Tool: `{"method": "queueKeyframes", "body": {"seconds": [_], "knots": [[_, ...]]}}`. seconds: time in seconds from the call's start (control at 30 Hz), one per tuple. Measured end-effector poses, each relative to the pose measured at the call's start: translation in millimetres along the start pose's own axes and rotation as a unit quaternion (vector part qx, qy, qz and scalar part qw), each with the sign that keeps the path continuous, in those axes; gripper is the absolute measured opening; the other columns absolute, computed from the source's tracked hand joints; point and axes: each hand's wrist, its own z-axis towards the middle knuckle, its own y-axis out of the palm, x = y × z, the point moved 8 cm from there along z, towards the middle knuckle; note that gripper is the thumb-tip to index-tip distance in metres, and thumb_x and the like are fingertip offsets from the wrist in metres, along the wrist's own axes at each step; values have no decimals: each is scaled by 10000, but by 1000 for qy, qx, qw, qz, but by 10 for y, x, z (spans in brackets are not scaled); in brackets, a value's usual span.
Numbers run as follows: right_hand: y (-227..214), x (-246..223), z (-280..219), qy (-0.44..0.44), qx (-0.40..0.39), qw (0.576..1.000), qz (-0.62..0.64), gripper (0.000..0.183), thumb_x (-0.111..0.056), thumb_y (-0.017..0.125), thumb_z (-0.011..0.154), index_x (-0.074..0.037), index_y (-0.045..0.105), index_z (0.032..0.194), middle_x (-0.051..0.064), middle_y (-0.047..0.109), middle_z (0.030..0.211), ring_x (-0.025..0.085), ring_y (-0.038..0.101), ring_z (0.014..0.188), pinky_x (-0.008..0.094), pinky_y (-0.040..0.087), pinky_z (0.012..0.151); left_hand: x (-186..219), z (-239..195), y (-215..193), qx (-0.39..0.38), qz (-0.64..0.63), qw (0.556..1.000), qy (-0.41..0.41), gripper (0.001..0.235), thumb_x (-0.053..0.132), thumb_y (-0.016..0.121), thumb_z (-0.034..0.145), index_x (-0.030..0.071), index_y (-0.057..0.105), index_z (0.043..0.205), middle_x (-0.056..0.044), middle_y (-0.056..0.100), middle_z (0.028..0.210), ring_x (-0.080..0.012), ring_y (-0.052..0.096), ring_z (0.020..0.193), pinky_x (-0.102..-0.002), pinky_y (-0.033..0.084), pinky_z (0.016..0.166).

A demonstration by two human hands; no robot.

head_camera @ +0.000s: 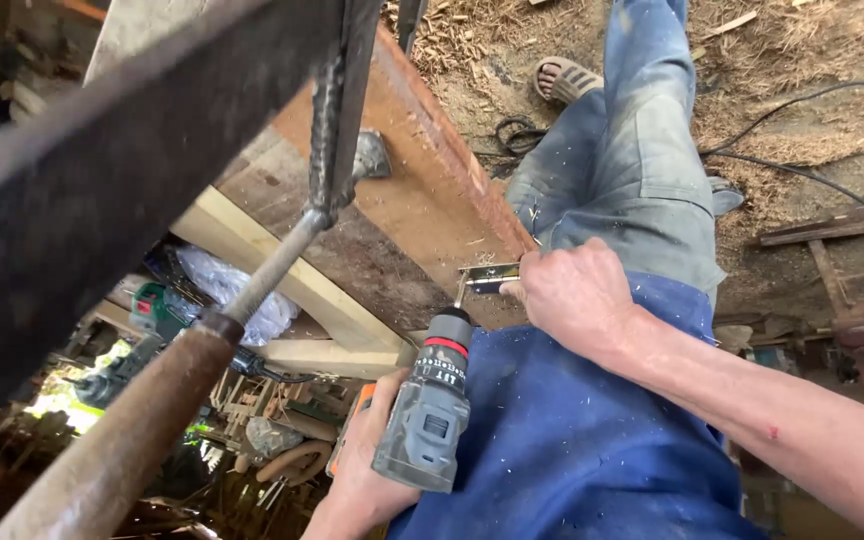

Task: The person attaches metal hinge plates to a wooden furniture frame using a cordless drill, driving screws one at a time. They pick hinge plates and screws from a plastic bag on the bench, position each plate against the wood, drill it in place, and set finished plates aside.

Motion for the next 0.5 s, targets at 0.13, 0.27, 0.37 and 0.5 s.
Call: {"method": "queueKeyframes", "body": {"seconds": [0.13,0.27,0.37,0.5], "knots": [[-7,-26,3,0,0,1000,1,428,-456,707,891,-93,672,666,123,667,571,330,580,449,429,472,569,-93,-14,13,-13,-6,998,-61,829,258,826,679,124,448,1405,-123,701,1197,-332,722,1066,-446,569,871],[10,-27,16,6,-28,1000,8,416,-453,704,894,-98,672,681,105,668,575,321,574,463,424,454,607,-15,-2,-39,-50,-94,985,-139,784,209,814,712,159,474,1417,-68,765,1180,-201,768,1050,-339,587,908],[54,-27,18,6,-55,998,1,402,-457,675,910,-109,672,710,101,676,581,319,596,479,429,458,624,-54,7,-6,-69,-87,984,-142,801,203,789,704,147,414,1410,-79,806,1070,-231,802,941,-352,611,812],[42,-43,43,-2,-54,999,-8,421,-477,685,907,-115,680,691,98,672,577,307,592,473,422,457,621,-74,11,26,-48,-91,988,-114,816,190,793,686,149,414,1408,-75,812,1050,-232,804,906,-358,611,784]]}}
